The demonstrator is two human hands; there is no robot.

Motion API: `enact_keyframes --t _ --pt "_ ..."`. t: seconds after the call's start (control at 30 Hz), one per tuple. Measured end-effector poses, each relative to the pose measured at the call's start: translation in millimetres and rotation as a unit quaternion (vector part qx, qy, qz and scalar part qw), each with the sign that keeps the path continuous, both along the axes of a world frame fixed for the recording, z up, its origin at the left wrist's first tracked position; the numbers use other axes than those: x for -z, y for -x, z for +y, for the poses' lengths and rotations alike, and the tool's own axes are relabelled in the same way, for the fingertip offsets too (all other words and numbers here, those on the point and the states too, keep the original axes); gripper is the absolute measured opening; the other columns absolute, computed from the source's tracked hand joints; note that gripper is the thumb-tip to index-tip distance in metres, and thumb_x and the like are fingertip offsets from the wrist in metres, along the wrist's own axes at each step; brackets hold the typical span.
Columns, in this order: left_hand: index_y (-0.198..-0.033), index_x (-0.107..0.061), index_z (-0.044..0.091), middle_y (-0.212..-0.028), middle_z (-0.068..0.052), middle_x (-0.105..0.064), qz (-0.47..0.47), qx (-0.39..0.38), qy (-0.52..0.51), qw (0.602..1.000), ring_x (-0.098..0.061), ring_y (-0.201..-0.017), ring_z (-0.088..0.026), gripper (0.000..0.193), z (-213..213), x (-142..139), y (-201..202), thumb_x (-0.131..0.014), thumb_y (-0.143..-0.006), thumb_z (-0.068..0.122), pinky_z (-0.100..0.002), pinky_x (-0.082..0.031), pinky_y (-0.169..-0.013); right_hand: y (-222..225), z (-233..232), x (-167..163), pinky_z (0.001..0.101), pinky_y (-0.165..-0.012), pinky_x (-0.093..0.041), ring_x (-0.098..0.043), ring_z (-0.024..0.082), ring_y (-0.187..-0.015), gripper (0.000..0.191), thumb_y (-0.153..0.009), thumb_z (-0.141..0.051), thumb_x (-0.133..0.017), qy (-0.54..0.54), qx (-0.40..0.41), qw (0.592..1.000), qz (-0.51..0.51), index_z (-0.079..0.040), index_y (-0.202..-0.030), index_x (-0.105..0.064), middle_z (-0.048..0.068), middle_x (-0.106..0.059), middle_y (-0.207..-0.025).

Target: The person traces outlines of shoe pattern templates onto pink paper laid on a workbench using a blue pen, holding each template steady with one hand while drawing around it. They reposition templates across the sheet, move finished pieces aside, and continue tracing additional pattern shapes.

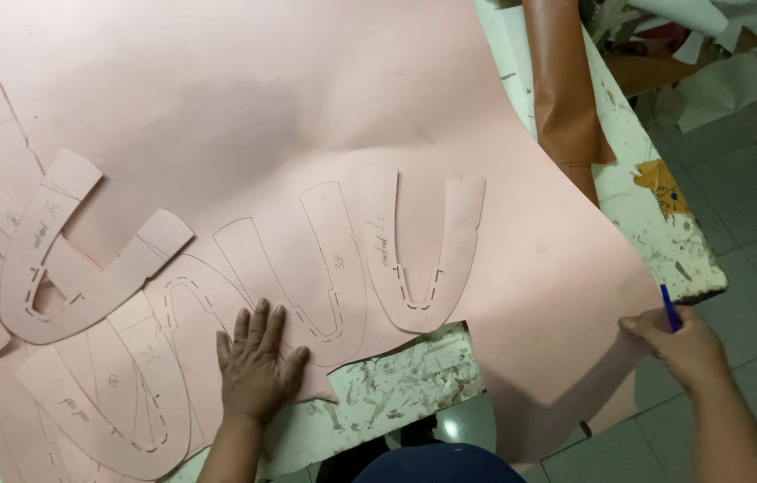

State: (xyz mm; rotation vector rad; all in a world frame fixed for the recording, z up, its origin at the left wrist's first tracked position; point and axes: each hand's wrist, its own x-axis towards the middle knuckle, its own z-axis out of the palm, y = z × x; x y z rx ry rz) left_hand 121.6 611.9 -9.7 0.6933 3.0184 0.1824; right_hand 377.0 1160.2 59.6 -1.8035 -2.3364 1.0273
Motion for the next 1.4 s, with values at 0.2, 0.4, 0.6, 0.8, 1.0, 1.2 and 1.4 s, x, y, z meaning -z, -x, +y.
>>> enact_keyframes --t 0.2,0.4,0.6,0.8,1.0,1.2,1.4 --pt "-0.154 -0.034 0.027 -0.164 -0.003 -0.023 -0.042 -0.001 -0.035 0.999 -0.013 -0.153 -0.028 0.079 -3.7 -13.1 8.9 -0.05 -0.087 0.065 -0.058 0.003 -0.12 14.0 -35.0 -13.2 0.0503 -0.084 -0.054 -0.069 0.037 -0.099 0.06 -0.087 -0.043 -0.085 -0.214 -0.022 0.968 -0.13 -0.003 -0.129 -0.068 0.025 -0.068 -0.121" --pt "-0.153 -0.041 0.022 -0.165 -0.005 -0.026 -0.01 0.196 -0.092 0.976 -0.011 -0.152 -0.028 0.064 37.0 -14.4 31.1 -0.056 -0.095 0.042 -0.067 0.005 -0.116 118.8 -129.6 -8.2 0.0369 -0.083 -0.052 -0.072 0.022 -0.089 0.039 -0.098 -0.031 -0.07 0.035 -0.012 0.999 0.024 -0.009 -0.13 -0.07 0.013 -0.077 -0.095" --pt "-0.154 -0.042 0.019 -0.164 -0.002 -0.033 -0.085 0.305 -0.155 0.936 -0.018 -0.155 -0.029 0.065 71.0 -16.1 43.0 -0.056 -0.095 0.042 -0.062 0.007 -0.12 219.8 -194.7 21.4 0.0305 -0.07 -0.054 -0.069 0.018 -0.07 0.054 -0.09 -0.023 -0.073 0.143 0.009 0.969 0.2 0.006 -0.133 -0.059 0.013 -0.071 -0.092" --pt "-0.151 -0.046 0.019 -0.162 0.0 -0.037 -0.088 0.319 -0.158 0.93 -0.02 -0.153 -0.031 0.065 66.9 -19.6 47.5 -0.059 -0.092 0.042 -0.062 0.005 -0.12 258.3 -215.4 7.7 0.0349 -0.075 -0.056 -0.066 0.02 -0.082 0.063 -0.084 -0.026 -0.079 0.133 -0.095 0.98 0.11 0.002 -0.137 -0.059 0.013 -0.069 -0.11" --pt "-0.144 -0.056 0.016 -0.153 -0.003 -0.05 -0.16 0.384 -0.183 0.891 -0.03 -0.15 -0.03 0.066 78.2 -15.4 28.0 -0.068 -0.08 0.03 -0.064 0.002 -0.121 251.2 -267.3 -3.1 0.0367 -0.1 -0.049 -0.058 0.024 -0.126 0.072 -0.084 -0.036 -0.081 0.014 -0.371 0.928 0.014 -0.011 -0.145 -0.052 0.002 -0.048 -0.151" --pt "-0.121 -0.07 0.018 -0.136 0.0 -0.067 -0.311 0.406 -0.219 0.831 -0.054 -0.142 -0.023 0.037 91.1 -18.1 16.5 -0.068 -0.085 0.021 -0.048 -0.032 -0.127 229.7 -254.9 -12.8 0.0324 -0.096 -0.054 -0.055 0.014 -0.132 0.078 -0.08 -0.029 -0.076 -0.057 -0.494 0.867 -0.041 -0.027 -0.152 -0.047 -0.013 -0.035 -0.162" --pt "-0.135 -0.06 0.012 -0.148 -0.007 -0.054 -0.135 0.23 -0.241 0.933 -0.043 -0.144 -0.03 0.046 88.4 -31.4 55.2 -0.064 -0.091 0.023 -0.049 -0.027 -0.122 216.9 -192.0 -3.0 0.034 -0.093 -0.056 -0.065 0.019 -0.118 0.049 -0.087 -0.019 -0.065 -0.141 -0.539 0.829 -0.05 -0.038 -0.132 -0.064 -0.012 -0.042 -0.157"
